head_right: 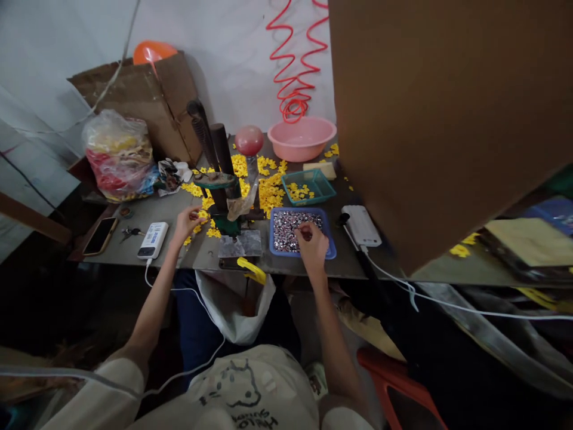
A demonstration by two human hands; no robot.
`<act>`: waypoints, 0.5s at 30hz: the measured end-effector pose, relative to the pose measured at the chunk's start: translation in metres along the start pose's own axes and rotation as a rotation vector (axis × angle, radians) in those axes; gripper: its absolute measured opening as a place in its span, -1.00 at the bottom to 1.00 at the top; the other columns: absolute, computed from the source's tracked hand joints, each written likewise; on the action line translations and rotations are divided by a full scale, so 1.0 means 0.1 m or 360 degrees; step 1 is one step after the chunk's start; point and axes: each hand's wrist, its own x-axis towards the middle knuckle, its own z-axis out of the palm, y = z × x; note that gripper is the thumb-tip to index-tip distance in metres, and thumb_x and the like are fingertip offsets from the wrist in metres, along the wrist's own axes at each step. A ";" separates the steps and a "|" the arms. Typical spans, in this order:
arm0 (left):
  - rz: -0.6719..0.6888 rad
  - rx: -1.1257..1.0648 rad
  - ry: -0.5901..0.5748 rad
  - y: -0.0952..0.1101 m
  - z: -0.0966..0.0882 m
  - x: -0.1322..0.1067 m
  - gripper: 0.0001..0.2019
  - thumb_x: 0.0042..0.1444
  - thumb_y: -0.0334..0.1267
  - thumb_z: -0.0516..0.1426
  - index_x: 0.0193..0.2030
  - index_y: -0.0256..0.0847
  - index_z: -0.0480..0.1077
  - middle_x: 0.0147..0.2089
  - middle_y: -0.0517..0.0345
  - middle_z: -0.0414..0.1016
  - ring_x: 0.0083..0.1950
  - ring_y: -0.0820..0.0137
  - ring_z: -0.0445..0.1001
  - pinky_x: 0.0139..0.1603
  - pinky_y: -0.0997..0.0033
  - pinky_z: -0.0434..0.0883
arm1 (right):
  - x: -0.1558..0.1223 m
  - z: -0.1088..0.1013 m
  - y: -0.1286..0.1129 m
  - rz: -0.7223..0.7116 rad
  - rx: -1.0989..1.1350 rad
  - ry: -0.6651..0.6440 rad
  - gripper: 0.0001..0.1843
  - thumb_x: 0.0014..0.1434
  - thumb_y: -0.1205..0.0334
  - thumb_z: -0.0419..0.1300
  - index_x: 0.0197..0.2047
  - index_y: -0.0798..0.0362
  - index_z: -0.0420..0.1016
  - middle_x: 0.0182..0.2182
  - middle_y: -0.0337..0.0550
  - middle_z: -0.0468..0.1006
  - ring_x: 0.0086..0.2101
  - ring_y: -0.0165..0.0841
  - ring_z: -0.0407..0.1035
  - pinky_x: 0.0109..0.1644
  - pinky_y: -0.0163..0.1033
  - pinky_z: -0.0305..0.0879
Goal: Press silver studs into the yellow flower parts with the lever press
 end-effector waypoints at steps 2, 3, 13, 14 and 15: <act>-0.0010 -0.0280 0.0081 0.08 -0.06 -0.31 -0.57 -0.04 -0.12 0.33 -0.01 -0.22 0.52 -0.16 0.04 0.52 -0.30 0.38 0.48 -0.27 0.40 0.45 | -0.05 0.00 -0.08 0.0023 0.0250 -0.0016 -0.76 0.05 0.08 0.23 -0.29 0.08 0.51 -0.36 -0.04 0.62 -0.32 -0.23 0.51 -0.19 -0.18 0.38; -0.0018 -0.0393 0.0070 0.14 -0.06 -0.49 -0.55 -0.05 -0.10 0.34 -0.01 -0.21 0.52 -0.15 0.04 0.52 -0.28 0.38 0.49 -0.26 0.41 0.47 | -0.10 0.02 -0.15 0.0030 0.0396 -0.0067 -0.74 0.05 0.06 0.24 -0.29 0.08 0.53 -0.36 -0.04 0.63 -0.31 -0.22 0.52 -0.18 -0.17 0.40; -0.0154 -0.0915 -0.0121 0.89 0.47 -1.53 -0.58 -0.05 -0.08 0.38 -0.06 -0.19 0.52 -0.21 0.09 0.49 -0.22 0.37 0.50 -0.21 0.43 0.51 | -0.80 0.68 -0.88 -0.0256 0.0788 -0.0750 -0.84 0.14 0.11 0.25 -0.35 -0.01 0.60 -0.14 -0.08 0.63 -0.04 -0.19 0.46 0.10 -0.04 0.34; -0.0150 -0.0922 -0.0107 0.93 0.50 -1.53 -0.58 -0.05 -0.08 0.37 -0.06 -0.19 0.52 -0.21 0.09 0.49 -0.21 0.37 0.50 -0.21 0.43 0.51 | -0.82 0.73 -0.87 -0.0334 0.0693 -0.0724 -0.86 0.13 0.13 0.26 -0.37 -0.03 0.60 -0.08 -0.08 0.61 0.01 -0.18 0.42 0.16 -0.01 0.28; -0.0150 -0.0924 -0.0089 0.95 0.52 -1.52 -0.59 -0.04 -0.07 0.37 -0.07 -0.19 0.52 -0.21 0.08 0.49 -0.21 0.36 0.50 -0.22 0.43 0.51 | -0.82 0.77 -0.86 -0.0385 0.0623 -0.0694 -0.88 0.12 0.14 0.27 -0.37 -0.03 0.60 -0.04 -0.08 0.58 0.04 -0.17 0.39 0.20 0.00 0.24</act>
